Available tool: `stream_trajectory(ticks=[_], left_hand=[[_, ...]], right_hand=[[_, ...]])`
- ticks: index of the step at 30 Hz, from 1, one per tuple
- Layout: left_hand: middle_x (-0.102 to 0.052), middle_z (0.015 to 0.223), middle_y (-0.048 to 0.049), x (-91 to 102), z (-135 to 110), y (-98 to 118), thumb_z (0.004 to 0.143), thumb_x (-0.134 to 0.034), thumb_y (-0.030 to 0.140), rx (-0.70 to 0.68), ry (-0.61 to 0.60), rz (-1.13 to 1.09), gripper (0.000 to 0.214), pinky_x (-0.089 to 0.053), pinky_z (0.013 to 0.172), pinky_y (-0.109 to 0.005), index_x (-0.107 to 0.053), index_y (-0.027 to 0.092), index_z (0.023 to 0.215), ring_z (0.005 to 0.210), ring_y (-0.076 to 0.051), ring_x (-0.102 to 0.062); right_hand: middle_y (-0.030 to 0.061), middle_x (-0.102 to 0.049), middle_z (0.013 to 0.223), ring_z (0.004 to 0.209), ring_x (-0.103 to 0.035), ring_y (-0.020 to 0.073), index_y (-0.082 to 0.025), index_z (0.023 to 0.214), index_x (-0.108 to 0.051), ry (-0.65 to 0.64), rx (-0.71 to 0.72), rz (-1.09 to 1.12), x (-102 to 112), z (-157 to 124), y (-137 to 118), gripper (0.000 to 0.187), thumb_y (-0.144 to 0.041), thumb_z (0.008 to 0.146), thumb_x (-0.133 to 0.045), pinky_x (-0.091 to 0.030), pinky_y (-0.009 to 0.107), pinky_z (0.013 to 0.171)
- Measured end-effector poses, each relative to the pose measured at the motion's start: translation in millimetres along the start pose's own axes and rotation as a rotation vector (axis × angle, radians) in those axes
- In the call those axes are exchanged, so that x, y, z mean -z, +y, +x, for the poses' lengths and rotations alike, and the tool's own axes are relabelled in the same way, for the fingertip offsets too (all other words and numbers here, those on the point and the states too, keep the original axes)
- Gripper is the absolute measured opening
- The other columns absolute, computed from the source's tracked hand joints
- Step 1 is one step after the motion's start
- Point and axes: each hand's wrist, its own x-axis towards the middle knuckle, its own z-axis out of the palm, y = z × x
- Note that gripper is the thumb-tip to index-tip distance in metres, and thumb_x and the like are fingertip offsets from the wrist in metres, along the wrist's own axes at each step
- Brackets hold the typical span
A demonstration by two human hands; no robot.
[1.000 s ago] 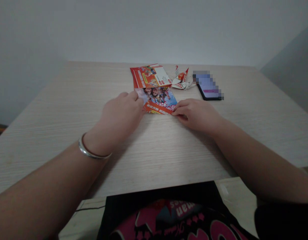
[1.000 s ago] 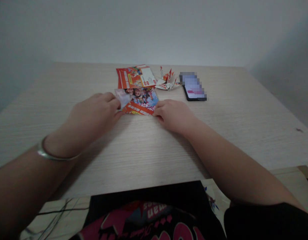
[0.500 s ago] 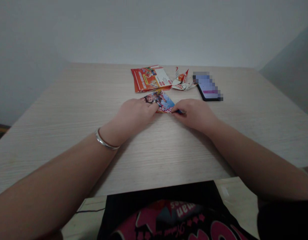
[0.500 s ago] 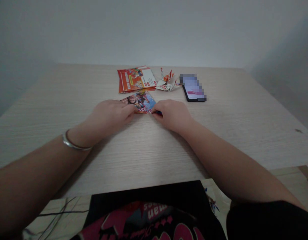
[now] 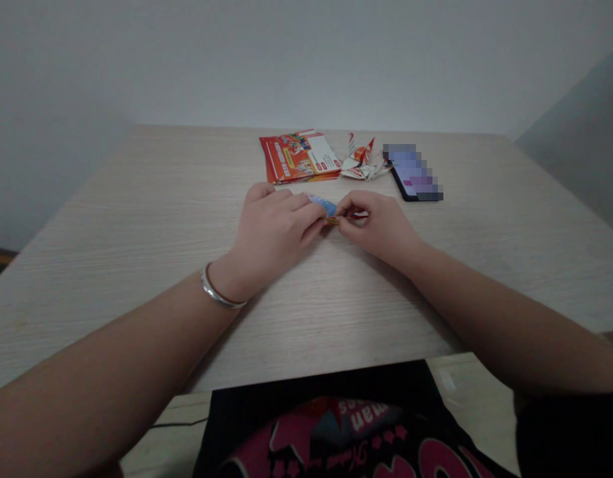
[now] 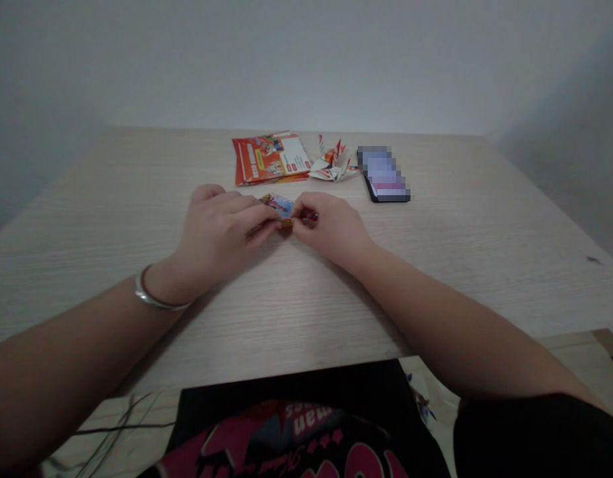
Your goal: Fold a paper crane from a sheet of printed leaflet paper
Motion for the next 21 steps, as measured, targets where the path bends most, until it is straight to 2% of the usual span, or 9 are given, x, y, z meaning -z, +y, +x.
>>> stream_trajectory(ticks=[6,14,21], left_hand=[[-0.081,0.102,-0.0067,3.0,-2,5,0.107,-0.045,0.039,0.030,0.039,-0.082,0.039,-0.042,0.100,-0.054,-0.080,0.027,0.096,0.113,-0.032,-0.065],[-0.081,0.102,-0.0067,3.7,-4,-1,0.105,-0.049,0.036,0.035,0.100,-0.099,0.033,-0.041,0.104,-0.058,-0.080,0.030,0.095,0.122,-0.035,-0.061],[-0.080,0.105,-0.0058,11.6,-3,-7,0.103,-0.051,0.036,0.113,0.098,-0.146,0.030,-0.040,0.106,-0.063,-0.081,0.034,0.099,0.125,-0.037,-0.060]], right_hand=[[0.0031,-0.076,0.086,0.081,-0.067,0.0199,-0.022,0.084,-0.072,-0.004,0.087,-0.057,-1,-1,-7,0.006,-0.021,0.082,-0.066,-0.048,0.033,0.076],[0.0025,-0.076,0.083,0.076,-0.065,0.0186,-0.022,0.079,-0.071,0.019,0.085,-0.034,3,2,2,0.004,-0.022,0.080,-0.066,-0.047,0.032,0.073],[0.0033,-0.077,0.084,0.080,-0.068,0.0204,-0.022,0.080,-0.071,0.034,0.114,-0.055,13,1,12,0.007,-0.019,0.078,-0.065,-0.049,0.034,0.077]])
